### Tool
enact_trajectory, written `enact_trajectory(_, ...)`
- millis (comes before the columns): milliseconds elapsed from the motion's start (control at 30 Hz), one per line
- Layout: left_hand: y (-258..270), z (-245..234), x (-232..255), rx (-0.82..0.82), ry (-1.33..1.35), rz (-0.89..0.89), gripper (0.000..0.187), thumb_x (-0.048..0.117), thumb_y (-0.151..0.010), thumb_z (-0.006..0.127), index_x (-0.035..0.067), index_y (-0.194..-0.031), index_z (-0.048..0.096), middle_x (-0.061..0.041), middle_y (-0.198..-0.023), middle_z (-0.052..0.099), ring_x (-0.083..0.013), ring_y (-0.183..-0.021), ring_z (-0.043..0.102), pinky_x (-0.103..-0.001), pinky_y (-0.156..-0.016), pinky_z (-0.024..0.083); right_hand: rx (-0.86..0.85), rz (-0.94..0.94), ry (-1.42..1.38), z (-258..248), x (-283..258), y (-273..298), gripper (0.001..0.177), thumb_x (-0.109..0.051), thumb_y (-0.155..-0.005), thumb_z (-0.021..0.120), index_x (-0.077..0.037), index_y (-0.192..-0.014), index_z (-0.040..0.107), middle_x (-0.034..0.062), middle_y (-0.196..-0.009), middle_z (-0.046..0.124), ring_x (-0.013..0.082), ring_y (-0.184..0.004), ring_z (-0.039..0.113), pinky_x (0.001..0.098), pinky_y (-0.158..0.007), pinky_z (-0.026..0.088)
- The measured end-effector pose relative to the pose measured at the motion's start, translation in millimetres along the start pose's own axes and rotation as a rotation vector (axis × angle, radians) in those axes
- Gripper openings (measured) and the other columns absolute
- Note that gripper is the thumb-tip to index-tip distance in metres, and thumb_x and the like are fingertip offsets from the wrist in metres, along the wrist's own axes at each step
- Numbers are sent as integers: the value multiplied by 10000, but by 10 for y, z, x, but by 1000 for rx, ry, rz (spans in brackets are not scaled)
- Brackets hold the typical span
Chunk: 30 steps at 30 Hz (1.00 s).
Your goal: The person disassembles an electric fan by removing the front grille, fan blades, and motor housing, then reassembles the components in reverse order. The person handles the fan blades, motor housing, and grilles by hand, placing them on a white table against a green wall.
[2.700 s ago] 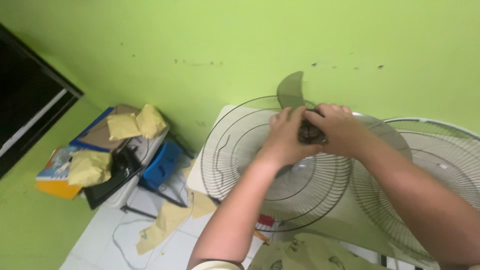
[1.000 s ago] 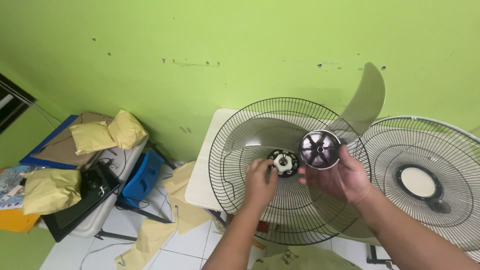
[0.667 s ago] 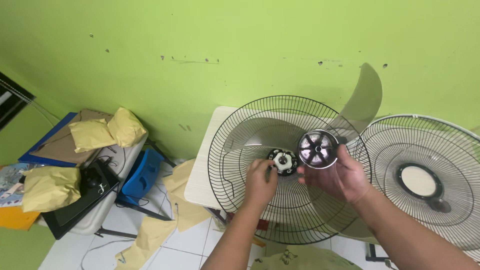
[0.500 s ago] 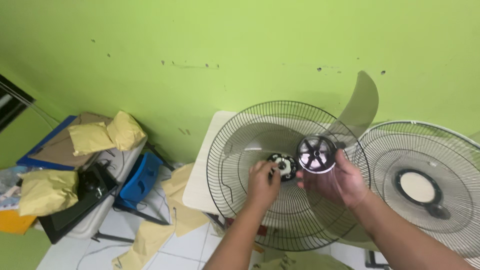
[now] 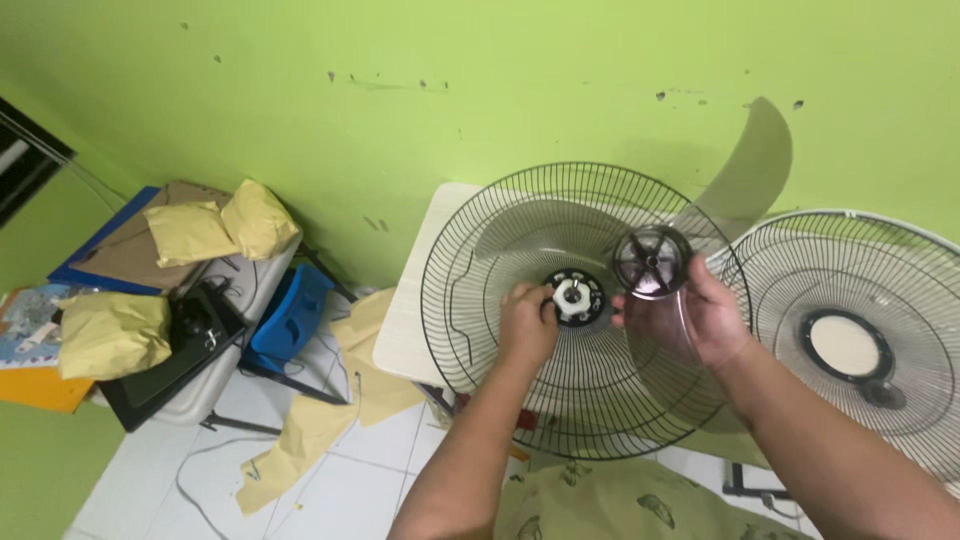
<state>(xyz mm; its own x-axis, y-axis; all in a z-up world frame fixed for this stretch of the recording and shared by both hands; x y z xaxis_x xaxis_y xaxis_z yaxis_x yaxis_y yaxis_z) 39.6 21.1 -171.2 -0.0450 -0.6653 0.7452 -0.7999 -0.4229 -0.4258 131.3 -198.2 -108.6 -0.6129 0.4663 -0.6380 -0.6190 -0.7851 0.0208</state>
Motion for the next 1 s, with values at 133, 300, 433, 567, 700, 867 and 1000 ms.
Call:
enact_trajectory(133,61,-21,10,-101,-10,-47,221,71,-846,713,24,-1059,748,-162,-1132,675,-368,-1107,571,-439,-977,472,42,28,-59,104,-31,-22,764,-679,-966,470,-96,-1458,507,179,-1358,587,425,-1130,607,600,-992,438)
enact_trajectory(300,113,-38,-8,-114,15,-54,227,108,-874,718,28,-1084,748,-159,-1149,686,-356,-1127,588,-426,-997,479,56,-78,363,235,-241,-60,765,-662,-973,438,-123,-1517,430,171,-1394,559,339,-1098,598,511,-952,477)
enact_trajectory(433,122,-21,-19,-87,10,-27,238,117,-844,736,29,-1064,759,-172,-1141,685,-365,-1112,592,-440,-988,482,-24,-177,593,254,-507,-181,820,-657,-974,528,-87,-1552,411,113,-1405,556,260,-1143,566,421,-917,478)
enact_trajectory(567,135,0,-15,-96,1,-31,241,127,-839,737,34,-1060,763,-168,-1116,690,-363,-1093,598,-445,-979,488,38,-236,833,185,-670,-296,740,-583,-1045,561,-2,-1501,512,96,-1302,629,205,-1096,572,357,-910,488)
enact_trajectory(700,133,-63,9,-108,49,-66,232,121,-840,724,39,-1053,764,-174,-1121,684,-378,-1096,587,-450,-969,490,188,-369,1335,174,-529,-371,534,-296,-1050,576,-18,-1493,466,65,-1332,601,142,-1202,545,309,-1032,438)
enact_trajectory(867,126,-262,-98,-41,83,-101,200,102,-857,715,30,-1034,772,-186,-1100,695,-374,-1099,619,-458,-994,481,257,-217,1388,219,-250,-338,520,-218,-1021,619,-48,-1495,488,109,-1256,629,186,-1122,582,327,-982,470)
enact_trajectory(1000,138,-457,-215,13,116,-115,174,98,-887,699,17,-1027,763,-175,-1087,714,-352,-1089,649,-437,-996,495,203,-278,1690,308,-111,-329,619,-241,-933,706,-39,-1479,494,194,-1378,529,300,-1247,565,394,-1021,491)
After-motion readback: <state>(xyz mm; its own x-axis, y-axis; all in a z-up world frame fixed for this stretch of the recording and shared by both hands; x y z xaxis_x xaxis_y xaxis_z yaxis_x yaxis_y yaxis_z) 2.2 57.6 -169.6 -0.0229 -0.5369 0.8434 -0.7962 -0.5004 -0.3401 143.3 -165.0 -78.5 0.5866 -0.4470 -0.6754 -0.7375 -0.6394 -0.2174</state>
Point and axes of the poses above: each hand's wrist, its own y-axis away from the middle knuckle, its own z-axis out of the palm, x = y × z, the point moved 1 cm from there along -y, towards the middle knuckle
